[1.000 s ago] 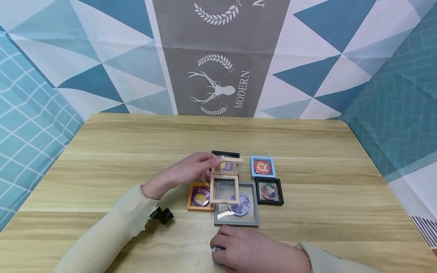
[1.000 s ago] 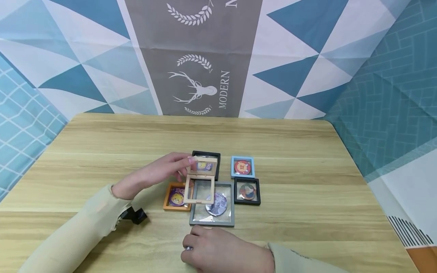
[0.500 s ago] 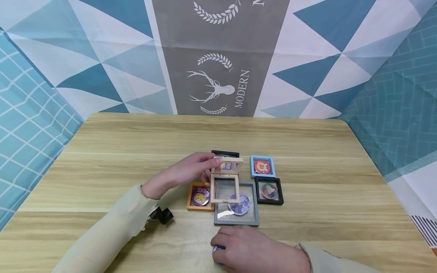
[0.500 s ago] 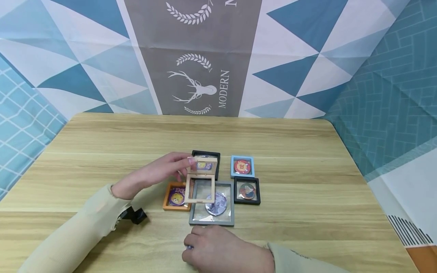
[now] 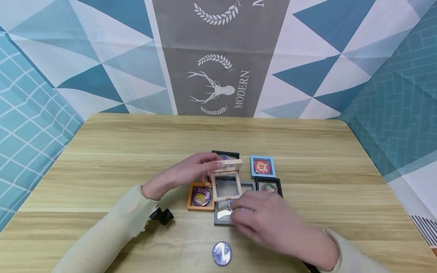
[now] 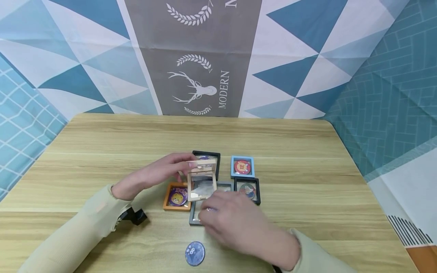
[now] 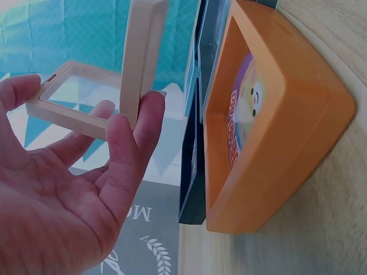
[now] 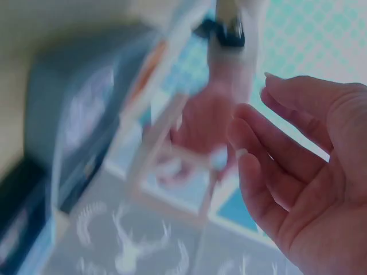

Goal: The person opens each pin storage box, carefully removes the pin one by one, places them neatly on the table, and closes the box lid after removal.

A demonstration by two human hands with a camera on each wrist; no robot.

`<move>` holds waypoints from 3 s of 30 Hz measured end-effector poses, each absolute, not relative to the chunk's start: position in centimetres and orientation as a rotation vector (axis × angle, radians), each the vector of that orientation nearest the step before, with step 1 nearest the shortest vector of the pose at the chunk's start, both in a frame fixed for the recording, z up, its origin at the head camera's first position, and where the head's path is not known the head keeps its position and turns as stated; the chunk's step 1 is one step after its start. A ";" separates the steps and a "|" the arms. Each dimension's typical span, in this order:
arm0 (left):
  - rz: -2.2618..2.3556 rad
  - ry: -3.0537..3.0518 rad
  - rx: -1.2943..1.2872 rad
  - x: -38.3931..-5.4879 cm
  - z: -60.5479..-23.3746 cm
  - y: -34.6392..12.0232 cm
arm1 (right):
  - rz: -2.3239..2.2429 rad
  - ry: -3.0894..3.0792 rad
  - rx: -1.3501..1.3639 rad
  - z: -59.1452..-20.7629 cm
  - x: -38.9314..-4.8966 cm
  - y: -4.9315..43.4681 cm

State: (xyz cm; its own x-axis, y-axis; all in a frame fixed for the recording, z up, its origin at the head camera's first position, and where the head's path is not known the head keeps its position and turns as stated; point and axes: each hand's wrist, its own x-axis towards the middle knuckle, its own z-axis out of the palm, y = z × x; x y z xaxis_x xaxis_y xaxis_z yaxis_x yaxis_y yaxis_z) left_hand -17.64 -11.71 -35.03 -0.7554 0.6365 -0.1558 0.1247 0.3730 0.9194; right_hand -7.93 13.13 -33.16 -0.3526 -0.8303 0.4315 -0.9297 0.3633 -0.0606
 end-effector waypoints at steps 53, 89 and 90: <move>1.386 2.270 0.844 -15.6 -35.0 -9.7 | 1.424 -3.009 0.647 -34.7 -14.4 16.3; 1.591 2.138 0.549 -15.7 -35.6 -9.4 | 1.560 -2.928 0.503 -34.3 -14.9 16.7; 1.588 2.134 0.552 -15.7 -35.6 -9.4 | 1.558 -2.928 0.509 -34.3 -14.9 16.7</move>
